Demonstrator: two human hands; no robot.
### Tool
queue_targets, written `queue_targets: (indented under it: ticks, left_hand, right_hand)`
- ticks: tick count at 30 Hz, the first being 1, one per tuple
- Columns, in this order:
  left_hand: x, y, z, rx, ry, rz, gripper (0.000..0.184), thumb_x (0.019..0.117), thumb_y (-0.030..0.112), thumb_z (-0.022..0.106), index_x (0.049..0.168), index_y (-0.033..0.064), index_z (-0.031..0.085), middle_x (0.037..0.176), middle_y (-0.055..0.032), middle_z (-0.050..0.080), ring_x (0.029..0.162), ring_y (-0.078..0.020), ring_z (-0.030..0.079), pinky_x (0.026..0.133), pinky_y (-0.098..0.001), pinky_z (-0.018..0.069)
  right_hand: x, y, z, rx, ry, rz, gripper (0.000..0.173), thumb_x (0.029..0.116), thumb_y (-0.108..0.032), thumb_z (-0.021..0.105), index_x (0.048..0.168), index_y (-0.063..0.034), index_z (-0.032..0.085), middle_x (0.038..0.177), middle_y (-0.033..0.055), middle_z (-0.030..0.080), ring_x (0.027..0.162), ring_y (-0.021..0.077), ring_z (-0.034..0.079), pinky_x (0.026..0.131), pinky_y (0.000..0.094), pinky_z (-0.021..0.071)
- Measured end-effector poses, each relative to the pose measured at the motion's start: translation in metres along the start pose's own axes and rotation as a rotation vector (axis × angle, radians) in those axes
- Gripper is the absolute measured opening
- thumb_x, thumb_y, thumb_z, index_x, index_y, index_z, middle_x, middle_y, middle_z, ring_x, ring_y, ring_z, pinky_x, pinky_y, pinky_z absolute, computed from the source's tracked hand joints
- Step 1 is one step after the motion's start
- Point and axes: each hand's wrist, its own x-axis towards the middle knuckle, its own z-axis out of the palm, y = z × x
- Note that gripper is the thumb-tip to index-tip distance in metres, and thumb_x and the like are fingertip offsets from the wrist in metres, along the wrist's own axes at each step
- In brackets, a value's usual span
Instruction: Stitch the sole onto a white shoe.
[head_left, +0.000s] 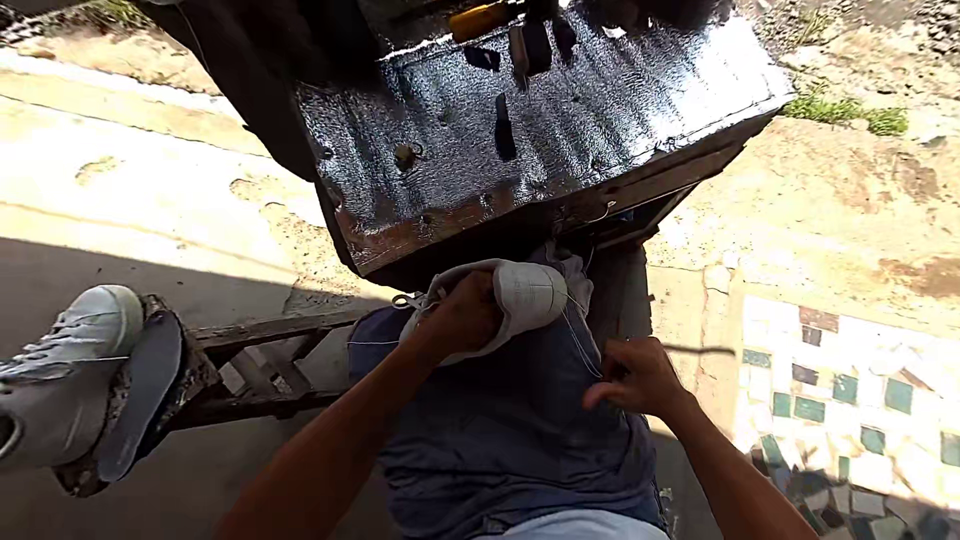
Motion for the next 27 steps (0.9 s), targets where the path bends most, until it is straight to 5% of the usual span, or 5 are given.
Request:
queue_targets:
  ticks: [3, 9, 13, 23, 27]
  left_hand:
    - [-0.001, 0.001, -0.001, 0.014, 0.017, -0.036, 0.012, 0.0922, 0.002, 0.059, 0.093, 0.0098, 0.069, 0.079, 0.0060, 0.068, 0.072, 0.0023, 0.063, 0.066, -0.0203, 0.0543]
    - [0.000, -0.005, -0.002, -0.022, 0.009, 0.012, 0.014, 0.0929, 0.002, 0.059, 0.094, 0.0105, 0.070, 0.079, 0.0069, 0.068, 0.072, 0.0033, 0.063, 0.065, -0.0180, 0.0541]
    - [0.000, -0.001, -0.001, -0.004, 0.009, 0.015, 0.013, 0.0933, 0.003, 0.060, 0.094, 0.0112, 0.071, 0.080, 0.0062, 0.069, 0.072, 0.0023, 0.063, 0.065, -0.0196, 0.0540]
    - [-0.001, 0.002, 0.000, -0.005, -0.015, -0.005, 0.014, 0.0964, 0.005, 0.059, 0.093, 0.0107, 0.071, 0.078, 0.0055, 0.068, 0.071, 0.0017, 0.062, 0.064, -0.0194, 0.0529]
    - [-0.001, 0.000, -0.002, -0.024, -0.005, 0.004, 0.014, 0.0965, 0.005, 0.059, 0.092, 0.0105, 0.071, 0.077, 0.0053, 0.067, 0.069, 0.0016, 0.061, 0.062, -0.0192, 0.0522]
  right_hand:
    - [0.002, -0.019, 0.009, 0.199, 0.012, -0.135, 0.070, 0.0889, -0.075, 0.060, 0.068, -0.0084, 0.053, 0.057, 0.0042, 0.050, 0.051, 0.0142, 0.049, 0.050, 0.0319, 0.0419]
    - [0.030, -0.033, 0.021, 0.213, 0.373, 0.072, 0.016, 0.0973, -0.011, 0.068, 0.109, -0.0021, 0.071, 0.101, 0.0068, 0.066, 0.071, 0.0012, 0.057, 0.060, 0.0149, 0.0497]
    - [0.057, -0.032, 0.028, -0.077, 0.445, 0.075, 0.022, 0.0970, -0.013, 0.068, 0.117, -0.0073, 0.073, 0.111, 0.0096, 0.065, 0.072, 0.0094, 0.061, 0.060, 0.0257, 0.0547]
    - [0.079, -0.020, 0.010, -0.353, 0.411, -0.032, 0.013, 0.0915, -0.005, 0.061, 0.096, -0.0055, 0.073, 0.099, 0.0118, 0.071, 0.070, 0.0211, 0.067, 0.053, 0.0365, 0.0526]
    - [0.072, -0.022, -0.002, -0.023, 0.336, 0.123, 0.014, 0.0974, -0.006, 0.055, 0.102, -0.0040, 0.068, 0.109, 0.0083, 0.062, 0.080, 0.0133, 0.063, 0.062, 0.0291, 0.0555]
